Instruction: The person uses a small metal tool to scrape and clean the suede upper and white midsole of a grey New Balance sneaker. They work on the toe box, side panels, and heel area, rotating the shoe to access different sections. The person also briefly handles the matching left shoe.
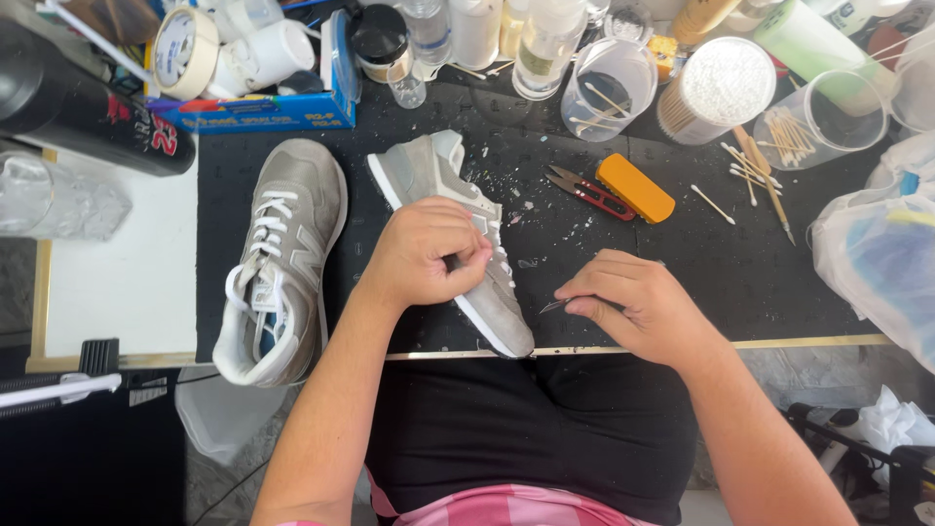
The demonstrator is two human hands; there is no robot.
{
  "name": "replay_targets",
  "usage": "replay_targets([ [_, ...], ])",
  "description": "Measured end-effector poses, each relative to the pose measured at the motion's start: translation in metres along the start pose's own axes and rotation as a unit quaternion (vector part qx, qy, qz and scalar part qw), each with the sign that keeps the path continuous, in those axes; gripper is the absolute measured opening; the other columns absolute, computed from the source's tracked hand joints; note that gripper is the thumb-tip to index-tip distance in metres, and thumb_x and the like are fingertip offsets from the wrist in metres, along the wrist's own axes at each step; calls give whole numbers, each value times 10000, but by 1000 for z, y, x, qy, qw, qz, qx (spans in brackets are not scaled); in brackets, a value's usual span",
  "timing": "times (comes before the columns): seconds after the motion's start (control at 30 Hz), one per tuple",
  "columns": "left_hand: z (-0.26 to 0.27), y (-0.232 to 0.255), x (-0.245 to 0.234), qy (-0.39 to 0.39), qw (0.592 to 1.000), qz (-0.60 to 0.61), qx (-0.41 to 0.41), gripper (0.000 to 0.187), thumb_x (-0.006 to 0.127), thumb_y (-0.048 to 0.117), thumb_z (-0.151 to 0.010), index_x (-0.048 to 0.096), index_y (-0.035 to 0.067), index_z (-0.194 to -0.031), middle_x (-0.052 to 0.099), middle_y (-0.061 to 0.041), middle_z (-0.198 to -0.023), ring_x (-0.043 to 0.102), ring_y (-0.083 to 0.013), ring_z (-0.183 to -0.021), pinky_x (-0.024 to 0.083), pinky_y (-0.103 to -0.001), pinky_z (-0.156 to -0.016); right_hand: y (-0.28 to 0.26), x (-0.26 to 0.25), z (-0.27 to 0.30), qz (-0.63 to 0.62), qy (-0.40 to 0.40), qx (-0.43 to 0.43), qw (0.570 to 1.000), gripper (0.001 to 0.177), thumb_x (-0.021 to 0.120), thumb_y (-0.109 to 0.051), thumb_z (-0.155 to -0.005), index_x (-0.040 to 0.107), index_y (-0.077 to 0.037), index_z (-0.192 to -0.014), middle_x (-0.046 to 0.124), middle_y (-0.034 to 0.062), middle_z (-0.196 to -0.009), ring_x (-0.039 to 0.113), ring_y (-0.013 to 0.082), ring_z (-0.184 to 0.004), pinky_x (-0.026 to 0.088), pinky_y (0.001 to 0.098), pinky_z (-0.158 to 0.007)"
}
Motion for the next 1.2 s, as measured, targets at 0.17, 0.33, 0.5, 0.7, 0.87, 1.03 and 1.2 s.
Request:
replay_targets([
  [0.17, 1, 2, 1, 29, 999, -15, 0, 245, 752, 34, -807, 569, 58, -646, 617, -35, -637, 644, -239, -641, 577, -363, -878, -23, 11, -5, 20, 20, -59, 998, 130, 787, -121, -806, 753, -78, -923, 728, 32, -853, 658, 231, -774, 527, 353, -675],
  [0.33, -1, 1, 6, 30, 998, -50, -17, 329, 768, 54, -831, 528, 47, -607, 531, -57, -572, 574, -261, -581, 572, -353, -828, -28, 18, 1, 55, 62, -69, 994, 129, 799, -143, -800, 739, -80, -894, 730, 18, -847, 650, 214, -749, 510, 347, -651],
  [0.5, -2, 1, 7, 24, 999, -44, -22, 309, 763, 65, -830, 545, 57, -611, 539, -57, -579, 595, -258, -590, 546, -348, -755, -27, 24, 8, 72, 59, -80, 992, 116, 807, -151, -789, 736, -100, -865, 721, 0, -822, 639, 207, -729, 510, 344, -649],
  [0.7, -3, 1, 6, 28, 998, -41, -27, 302, 762, 67, -834, 559, 62, -610, 539, -50, -567, 589, -242, -573, 555, -349, -757, -27, 24, 11, 98, 78, -87, 988, 116, 811, -149, -789, 717, -104, -840, 714, -6, -817, 630, 199, -721, 492, 346, -646],
  [0.87, -3, 1, 5, 26, 998, -54, -31, 306, 771, 68, -819, 560, 62, -598, 542, -49, -561, 594, -240, -573, 553, -345, -755, -29, 26, 12, 106, 69, -111, 986, 129, 820, -151, -770, 724, -103, -841, 701, -11, -792, 610, 195, -696, 475, 345, -614],
  [1.03, -1, 1, 3, 31, 999, -31, -22, 261, 768, 66, -820, 591, 66, -628, 567, -41, -585, 607, -236, -590, 564, -346, -781, -26, 30, 14, 96, 91, -110, 985, 135, 822, -144, -780, 706, -105, -836, 703, -9, -806, 622, 187, -712, 471, 341, -619],
  [1.2, 0, 0, 3, 40, 999, -29, -22, 260, 770, 64, -817, 594, 73, -626, 584, -34, -591, 614, -224, -584, 581, -352, -834, -17, 34, 19, 78, 91, -88, 989, 133, 818, -135, -768, 707, -103, -834, 709, -15, -801, 633, 188, -708, 478, 336, -621],
])
Point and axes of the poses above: each hand's wrist, its own z-axis away from the middle knuckle, its own x-axis out of the palm, y = z × x, the point moved 7 cm from there along -z, towards the middle knuckle
